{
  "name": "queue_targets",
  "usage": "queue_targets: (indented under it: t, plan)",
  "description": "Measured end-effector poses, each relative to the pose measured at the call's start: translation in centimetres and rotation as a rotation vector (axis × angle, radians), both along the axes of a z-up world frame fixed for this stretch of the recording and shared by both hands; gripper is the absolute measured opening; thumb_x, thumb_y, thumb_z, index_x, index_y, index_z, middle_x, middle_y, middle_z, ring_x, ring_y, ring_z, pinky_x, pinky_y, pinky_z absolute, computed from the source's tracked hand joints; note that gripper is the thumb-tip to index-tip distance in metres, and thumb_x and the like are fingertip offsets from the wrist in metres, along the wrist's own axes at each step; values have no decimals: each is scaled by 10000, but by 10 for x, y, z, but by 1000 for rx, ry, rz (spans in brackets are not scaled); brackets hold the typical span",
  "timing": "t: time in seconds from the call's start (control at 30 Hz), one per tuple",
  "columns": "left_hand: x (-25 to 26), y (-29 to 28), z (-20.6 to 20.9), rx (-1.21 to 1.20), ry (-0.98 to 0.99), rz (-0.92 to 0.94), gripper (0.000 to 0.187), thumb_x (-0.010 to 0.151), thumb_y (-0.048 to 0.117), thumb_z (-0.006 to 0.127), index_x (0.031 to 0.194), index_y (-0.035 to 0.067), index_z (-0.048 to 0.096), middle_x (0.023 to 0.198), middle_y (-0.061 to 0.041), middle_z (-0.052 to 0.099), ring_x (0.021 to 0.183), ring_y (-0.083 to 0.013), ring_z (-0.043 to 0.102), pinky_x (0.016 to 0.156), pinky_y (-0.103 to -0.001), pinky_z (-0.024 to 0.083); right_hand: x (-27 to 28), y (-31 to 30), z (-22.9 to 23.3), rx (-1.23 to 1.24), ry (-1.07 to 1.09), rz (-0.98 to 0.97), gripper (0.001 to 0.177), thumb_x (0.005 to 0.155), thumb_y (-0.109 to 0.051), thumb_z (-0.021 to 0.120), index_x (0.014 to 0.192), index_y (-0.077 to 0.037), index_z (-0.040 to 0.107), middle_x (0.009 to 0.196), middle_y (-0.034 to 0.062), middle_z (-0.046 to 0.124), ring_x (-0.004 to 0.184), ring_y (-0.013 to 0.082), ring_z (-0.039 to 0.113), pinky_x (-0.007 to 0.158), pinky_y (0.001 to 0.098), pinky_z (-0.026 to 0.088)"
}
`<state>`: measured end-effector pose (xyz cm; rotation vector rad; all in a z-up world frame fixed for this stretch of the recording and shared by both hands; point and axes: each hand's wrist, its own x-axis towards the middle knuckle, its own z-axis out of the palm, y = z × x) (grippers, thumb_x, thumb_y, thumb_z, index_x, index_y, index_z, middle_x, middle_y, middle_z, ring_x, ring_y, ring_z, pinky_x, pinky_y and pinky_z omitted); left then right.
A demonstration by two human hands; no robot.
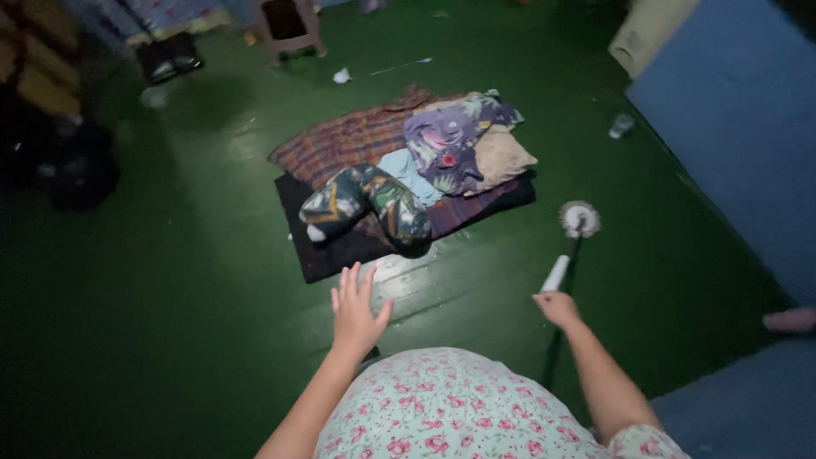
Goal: Mopping the green floor of a room around bedding.
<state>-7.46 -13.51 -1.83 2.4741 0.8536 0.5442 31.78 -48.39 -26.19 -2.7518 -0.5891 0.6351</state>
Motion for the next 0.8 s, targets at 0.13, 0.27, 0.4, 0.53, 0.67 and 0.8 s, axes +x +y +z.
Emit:
queue_targets:
  t: [0.13,0.27,0.4,0.53,0.67,0.8]
  plan:
    - [-17,-31,4,-45,26,152,746,822,376,756,1478,166,467,1586,-170,358,1508,-393,260,1167,-660,227,65,-33,11,-185,46,-79,437,955,-485,641,1227,-163,760,1228,145,738,1108,349,714,977,459,547]
    - [-32,-50,8,-64,37,251,761,808,371,760,1478,170,460,1585,-168,350,1512,-394,245,1157,-668,218,93,-37,2,-275,3,-155,452,967,-464,625,1306,-180,714,1327,155,684,1182,375,676,1019,490,521]
    - [-40,-47,11,-62,54,255,763,812,371,754,1486,171,459,1581,-169,353,1507,-399,254,1159,-669,223,78,-13,-3,-234,-5,-39,467,959,-478,635,1276,-149,731,1294,184,706,1168,391,683,1015,491,529]
    - [-34,-19,10,17,57,171,773,826,382,747,1496,140,448,1580,-191,354,1494,-413,263,1152,-679,229,10,42,13,-152,6,35,446,914,-461,686,1160,-93,746,1163,198,747,1076,378,720,953,488,558]
    - [-22,19,26,47,51,9,749,829,382,748,1485,156,467,1570,-176,388,1491,-423,284,1150,-675,254,-77,90,58,58,-19,168,425,866,-482,720,985,-77,769,963,184,758,928,376,732,850,467,574]
    - [-9,53,32,85,-12,-174,754,830,382,764,1483,149,467,1544,-185,403,1480,-441,296,1126,-704,253,-164,130,147,173,33,189,455,850,-501,719,884,-49,750,805,185,726,774,370,718,724,463,555]
